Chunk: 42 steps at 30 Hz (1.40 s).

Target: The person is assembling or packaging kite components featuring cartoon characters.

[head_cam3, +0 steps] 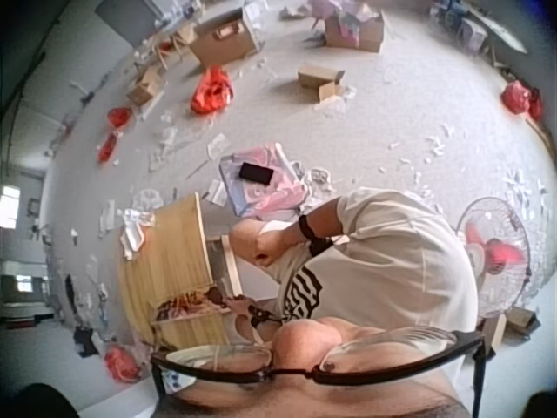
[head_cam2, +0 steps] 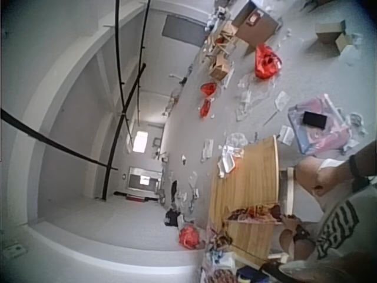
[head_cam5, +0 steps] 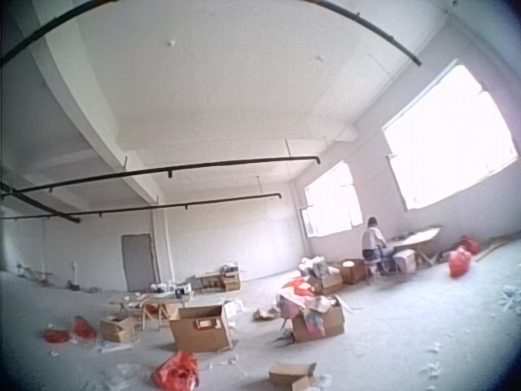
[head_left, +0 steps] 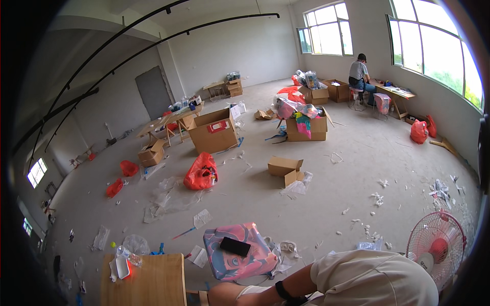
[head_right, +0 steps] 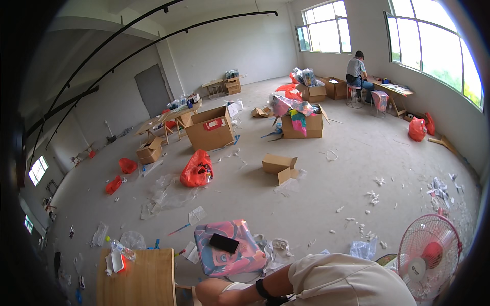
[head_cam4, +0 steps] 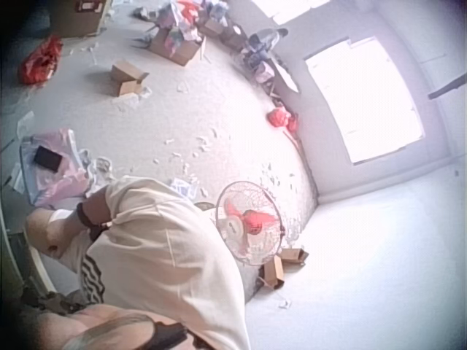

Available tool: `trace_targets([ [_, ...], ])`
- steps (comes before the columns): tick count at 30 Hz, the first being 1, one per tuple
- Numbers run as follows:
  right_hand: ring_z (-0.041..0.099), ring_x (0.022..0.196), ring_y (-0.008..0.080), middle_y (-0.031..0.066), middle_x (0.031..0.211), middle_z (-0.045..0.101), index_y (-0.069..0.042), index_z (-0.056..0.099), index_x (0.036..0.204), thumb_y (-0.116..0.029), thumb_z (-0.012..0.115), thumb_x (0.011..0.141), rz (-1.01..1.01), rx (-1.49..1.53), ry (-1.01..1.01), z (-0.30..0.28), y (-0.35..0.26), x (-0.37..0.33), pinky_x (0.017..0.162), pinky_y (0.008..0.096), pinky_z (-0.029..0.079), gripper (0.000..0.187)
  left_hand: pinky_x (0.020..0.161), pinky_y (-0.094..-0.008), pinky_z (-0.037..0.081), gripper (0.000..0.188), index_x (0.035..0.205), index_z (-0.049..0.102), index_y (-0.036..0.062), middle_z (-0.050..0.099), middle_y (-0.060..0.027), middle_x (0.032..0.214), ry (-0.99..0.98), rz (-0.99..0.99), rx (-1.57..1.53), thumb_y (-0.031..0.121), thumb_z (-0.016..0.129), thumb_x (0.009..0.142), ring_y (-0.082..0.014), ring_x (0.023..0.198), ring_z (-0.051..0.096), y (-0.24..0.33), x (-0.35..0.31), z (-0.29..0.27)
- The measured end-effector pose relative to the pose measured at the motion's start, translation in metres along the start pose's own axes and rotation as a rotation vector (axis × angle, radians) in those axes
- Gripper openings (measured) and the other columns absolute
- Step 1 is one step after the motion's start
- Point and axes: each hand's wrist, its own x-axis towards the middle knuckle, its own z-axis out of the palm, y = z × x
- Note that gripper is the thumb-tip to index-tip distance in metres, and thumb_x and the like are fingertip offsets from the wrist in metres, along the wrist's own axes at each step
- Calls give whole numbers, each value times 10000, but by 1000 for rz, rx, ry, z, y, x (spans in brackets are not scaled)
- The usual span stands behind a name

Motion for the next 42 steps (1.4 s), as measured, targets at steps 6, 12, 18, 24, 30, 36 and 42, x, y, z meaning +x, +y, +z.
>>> trace_targets([
  [6,647,675,397,199,737,671,-71,680,798,-317,674,830,28,-5,-26,-1,0,-3,665,492,525,248,524,-278,380,274,1199,586,64,526,-4,872,-82,-187,10,294,494,1083,-144,633,439,10,3,-13],
  [12,652,685,399,198,747,674,-77,677,817,-324,665,838,21,14,-32,-6,-7,1,672,497,525,248,523,-288,382,316,1243,590,41,544,-27,895,-99,-43,151,296,504,1078,-154,643,443,9,7,-16],
  [18,655,690,402,200,751,679,-79,681,824,-339,654,852,99,-16,-88,-2,-1,-4,677,502,526,264,497,-303,351,397,869,538,122,456,3,707,81,-304,-49,486,581,1023,-150,569,412,19,-2,-2],
  [24,655,690,404,202,754,680,-83,686,829,-357,643,865,118,-83,-107,2,2,-2,676,506,526,279,494,-313,354,414,853,526,130,450,2,704,11,-126,166,506,599,1010,-154,561,415,-1,35,-13],
  [30,656,691,403,205,759,683,-84,692,826,-359,642,857,96,-28,-70,-5,-7,0,674,507,529,281,570,-323,448,406,1238,574,-1,596,-86,960,-291,639,815,360,536,1057,-206,668,514,-12,44,-42],
  [36,656,688,405,204,757,684,-77,694,808,-343,645,846,75,-34,-54,-5,-6,1,676,506,532,273,598,-312,463,415,1380,524,-27,617,-91,1084,-215,384,684,260,472,1085,-198,708,506,-18,41,-39],
  [42,655,689,407,203,754,684,-72,694,804,-331,651,845,115,-110,-90,4,3,-1,682,503,532,266,568,-293,413,451,1346,569,-15,613,-68,1038,-152,51,332,348,477,1095,-168,678,462,-3,27,-20],
])
